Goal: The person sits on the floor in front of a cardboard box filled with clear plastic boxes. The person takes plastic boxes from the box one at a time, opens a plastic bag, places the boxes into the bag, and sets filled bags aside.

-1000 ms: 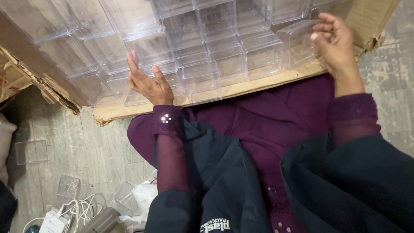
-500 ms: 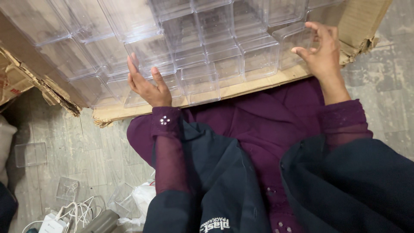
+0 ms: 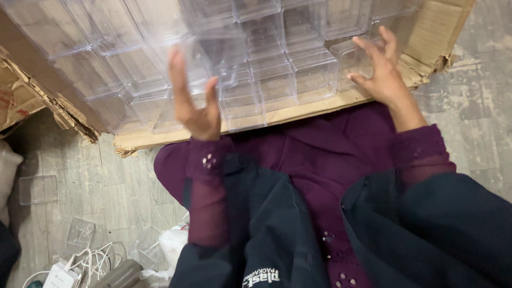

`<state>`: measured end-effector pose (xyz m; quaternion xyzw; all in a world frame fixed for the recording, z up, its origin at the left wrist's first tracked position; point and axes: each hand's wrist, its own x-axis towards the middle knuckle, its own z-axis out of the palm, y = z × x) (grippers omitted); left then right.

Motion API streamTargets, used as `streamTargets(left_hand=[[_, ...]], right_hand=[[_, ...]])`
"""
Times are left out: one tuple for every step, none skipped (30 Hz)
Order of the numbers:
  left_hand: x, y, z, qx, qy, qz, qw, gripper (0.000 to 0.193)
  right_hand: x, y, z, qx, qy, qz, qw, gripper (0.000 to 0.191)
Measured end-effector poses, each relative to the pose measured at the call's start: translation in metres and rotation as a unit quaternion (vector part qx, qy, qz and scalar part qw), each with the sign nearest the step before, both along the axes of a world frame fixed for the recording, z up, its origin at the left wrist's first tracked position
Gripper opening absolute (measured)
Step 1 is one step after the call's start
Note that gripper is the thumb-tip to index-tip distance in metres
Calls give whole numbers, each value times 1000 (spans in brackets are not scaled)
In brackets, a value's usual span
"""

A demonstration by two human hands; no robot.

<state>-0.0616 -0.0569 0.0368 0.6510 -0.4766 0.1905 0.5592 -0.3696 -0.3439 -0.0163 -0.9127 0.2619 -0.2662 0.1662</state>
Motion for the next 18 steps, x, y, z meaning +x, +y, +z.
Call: streamTargets(left_hand=[[3,-9,0,33,-5,-25,999,73],[6,-19,-1,65,-10,-51,997,73],[10,-36,-2,94,-50,-52,993,74],[13,-55,-4,120,-90,-52,987,75],[16,-68,-6,145,-130,-53,979,77],[17,-74,-9,172,-132,-69,974,77],[16,-79,-13,199,-133,-86,967,77],[17,-83,-15,224,-134,-102,960,77],[19,-86,-16,235,-132,-112,957,77],[20,-85,-17,247,-130,-120,953,77],[23,-85,-18,259,-129,-128,949,77],[26,-85,-17,259,-126,-134,948,76],[28,-87,-17,260,-122,-139,948,76],[30,-89,-17,259,-117,-145,948,75],[31,-92,-16,268,-123,-138,946,72],[32,-95,-16,276,-128,-133,943,70],[32,-99,-16,285,-134,-127,941,67],[32,-103,-16,296,-148,-101,938,63]], right_hand=[[0,-2,3,21,11,2,1000,81],[0,-2,4,41,21,4,999,79],[1,-2,4,62,30,5,998,77],[1,-1,3,35,31,-11,999,77],[3,2,0,7,32,-27,999,76],[4,6,-4,-19,34,-43,998,76],[7,8,-7,-26,25,-47,998,73],[10,12,-11,-34,16,-51,998,71],[12,12,-13,-41,7,-55,998,69],[15,13,-15,-49,20,-59,997,69],[17,12,-15,-56,32,-63,996,70],[19,10,-15,-63,42,-66,995,71],[20,9,-15,-56,49,-61,995,72],[21,6,-13,-50,57,-56,996,73],[22,4,-12,-44,65,-52,996,75],[22,1,-10,-36,68,-50,996,74],[23,-1,-9,-28,70,-48,996,73],[23,-4,-8,-21,71,-46,996,72]])
